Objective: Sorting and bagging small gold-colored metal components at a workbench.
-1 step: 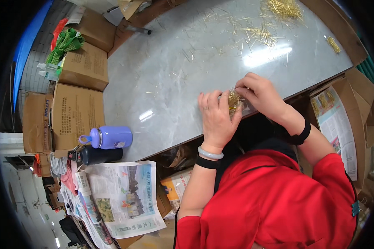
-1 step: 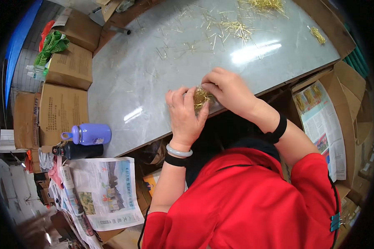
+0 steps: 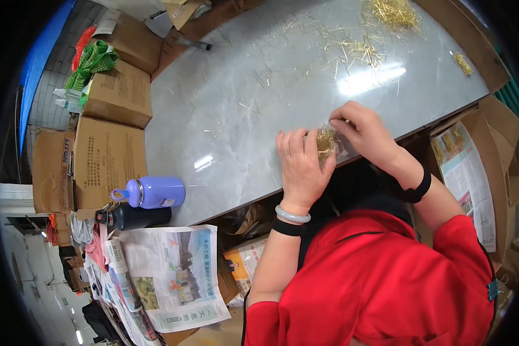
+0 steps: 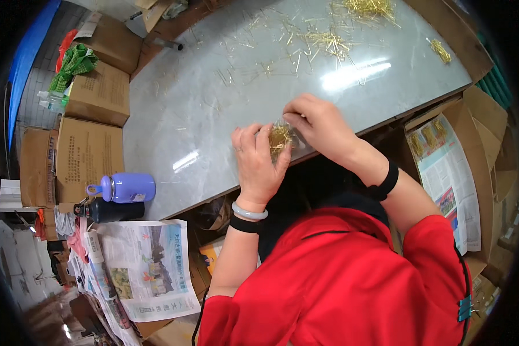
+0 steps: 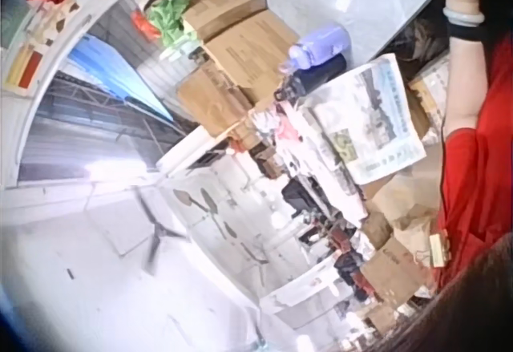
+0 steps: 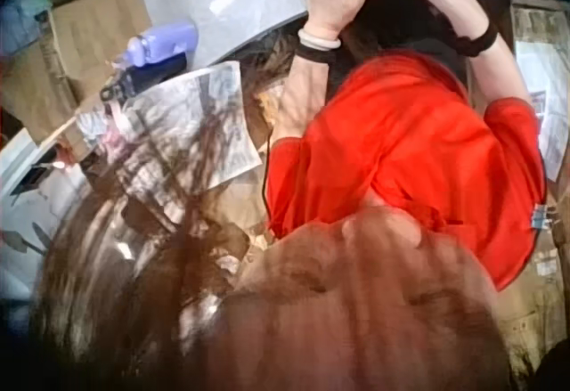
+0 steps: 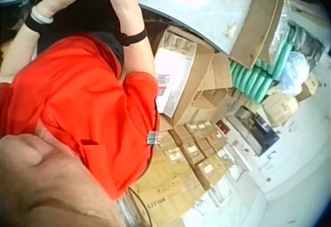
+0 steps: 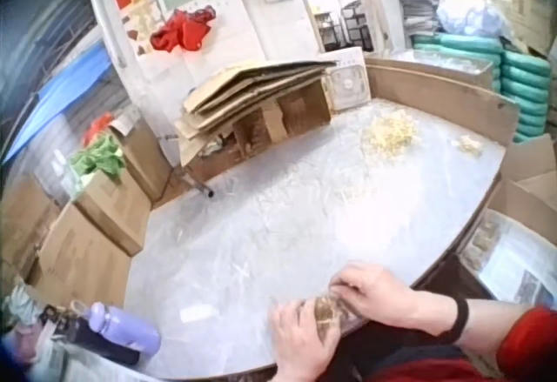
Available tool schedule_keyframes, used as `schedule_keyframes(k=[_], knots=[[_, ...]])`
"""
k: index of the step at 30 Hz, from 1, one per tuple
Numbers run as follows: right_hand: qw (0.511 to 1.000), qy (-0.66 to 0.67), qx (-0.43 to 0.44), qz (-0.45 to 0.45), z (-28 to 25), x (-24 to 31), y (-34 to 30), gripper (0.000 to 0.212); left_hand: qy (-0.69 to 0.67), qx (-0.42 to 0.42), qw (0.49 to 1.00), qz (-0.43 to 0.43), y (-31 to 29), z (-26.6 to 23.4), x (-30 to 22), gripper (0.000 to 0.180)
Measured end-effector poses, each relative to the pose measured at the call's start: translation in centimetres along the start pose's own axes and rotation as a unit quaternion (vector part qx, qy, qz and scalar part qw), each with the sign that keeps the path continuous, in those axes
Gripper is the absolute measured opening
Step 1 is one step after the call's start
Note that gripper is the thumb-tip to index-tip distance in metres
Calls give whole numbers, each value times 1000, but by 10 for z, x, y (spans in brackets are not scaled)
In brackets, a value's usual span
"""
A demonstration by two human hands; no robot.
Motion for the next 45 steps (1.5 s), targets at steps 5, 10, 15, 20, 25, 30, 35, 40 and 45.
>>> schedule_keyframes(k=[5, 10, 15, 20, 25, 30, 35, 40, 45], knots=[[998, -68, -4, 3, 7, 10, -13, 10, -29, -6, 1000, -11, -3, 3, 1, 49], [1000, 7, 22, 0, -1, -2, -1, 13, -24, -19, 999, -17, -4, 2, 3, 49], [996, -65, 60, 0, -1, -3, -10, 17, -27, -27, 999, -12, -3, 1, 2, 49], [934, 200, 164, 245, 4, -13, -5, 26, -18, -19, 1000, 10, 0, -6, -2, 51], [998, -41, -30, -26, 3, 10, -14, 9, -3, -36, 999, -2, -2, -2, 0, 52], [998, -35, -55, -11, 1, 15, -21, 10, -2, -24, 999, -21, -4, 0, 2, 53], [998, -23, -56, -34, 8, 7, -20, 11, 24, 38, 999, -23, -2, -4, -3, 63], [999, -24, -6, -46, 7, 22, -19, 13, 77, 89, 993, -9, 1, -7, -5, 63], [988, -85, -111, -68, 9, 21, -16, 34, -9, 79, 997, -26, -2, -10, 2, 68]])
Point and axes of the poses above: each hand's wrist, its own y-axis towards the middle knuckle, its own z-axis out of the palm, x = y × z, the point moved 4 cm from there along y, towards the middle knuckle, and after that the axes turned 1 degree about -y, right-handed, at the moved point
